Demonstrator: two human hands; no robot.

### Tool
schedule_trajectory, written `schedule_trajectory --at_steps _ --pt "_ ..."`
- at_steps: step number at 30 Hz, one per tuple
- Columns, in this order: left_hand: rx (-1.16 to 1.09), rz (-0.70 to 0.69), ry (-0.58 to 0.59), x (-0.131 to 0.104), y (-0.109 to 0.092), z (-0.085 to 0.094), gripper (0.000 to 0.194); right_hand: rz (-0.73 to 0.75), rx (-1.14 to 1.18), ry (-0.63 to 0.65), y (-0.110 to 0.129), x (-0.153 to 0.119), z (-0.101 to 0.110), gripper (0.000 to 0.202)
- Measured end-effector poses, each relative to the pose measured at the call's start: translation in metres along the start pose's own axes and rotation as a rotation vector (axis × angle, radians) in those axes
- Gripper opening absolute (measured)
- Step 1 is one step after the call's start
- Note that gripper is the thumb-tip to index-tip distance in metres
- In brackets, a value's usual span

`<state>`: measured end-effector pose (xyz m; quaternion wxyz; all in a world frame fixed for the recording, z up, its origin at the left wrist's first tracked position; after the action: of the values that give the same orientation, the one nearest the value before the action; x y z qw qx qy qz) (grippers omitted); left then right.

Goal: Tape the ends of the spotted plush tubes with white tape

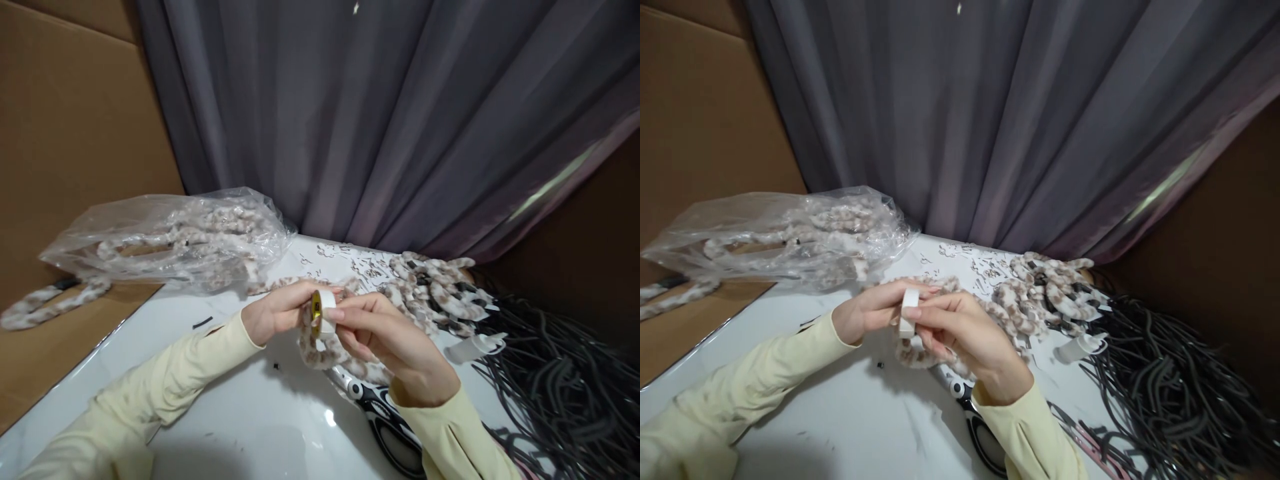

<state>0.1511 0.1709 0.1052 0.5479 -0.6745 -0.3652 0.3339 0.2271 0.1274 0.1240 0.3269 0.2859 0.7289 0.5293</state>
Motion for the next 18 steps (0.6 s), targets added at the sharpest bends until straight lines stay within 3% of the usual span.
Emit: schedule_trajectory --at_steps 3,7,10,12,14,18 --pt "-0.146 0.079 -0.037 -0.004 0.005 0.004 0.027 -0.023 0.040 0.023 -0.001 0.001 -0.001 0.037" --pt "-0.258 0.061 -0.109 -0.007 0.002 0.006 0.028 -0.021 0.040 0.036 -0.005 0.004 -0.003 0.039" --pt "-0.279 0.078 -0.102 -0.007 0.002 0.005 0.026 0.043 -0.140 -0.075 -0.001 0.002 0.002 0.034" --pt "-0.265 0.074 -0.102 -0.006 0.002 0.006 0.022 0.183 -0.385 -0.266 0.012 -0.005 0.011 0.028" --pt "-0.237 0.056 -0.121 -0.005 0.001 0.009 0.020 0.411 -0.666 -0.411 0.031 -0.016 0.012 0.022" --pt "-0.235 0.060 -0.109 -0.005 0.004 0.011 0.019 0.786 -1.072 -0.361 0.047 -0.030 -0.009 0.024"
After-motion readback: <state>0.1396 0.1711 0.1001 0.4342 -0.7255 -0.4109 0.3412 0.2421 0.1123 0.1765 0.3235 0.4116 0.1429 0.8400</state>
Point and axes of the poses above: each hand's wrist, its own x-axis towards the middle knuckle, its own z-axis out of the back of the hand, y = z × x, the point moved 6 cm from there along x, towards the middle knuckle, and after that the axes turned 4 degrees about -x, right-handed, at the moved point
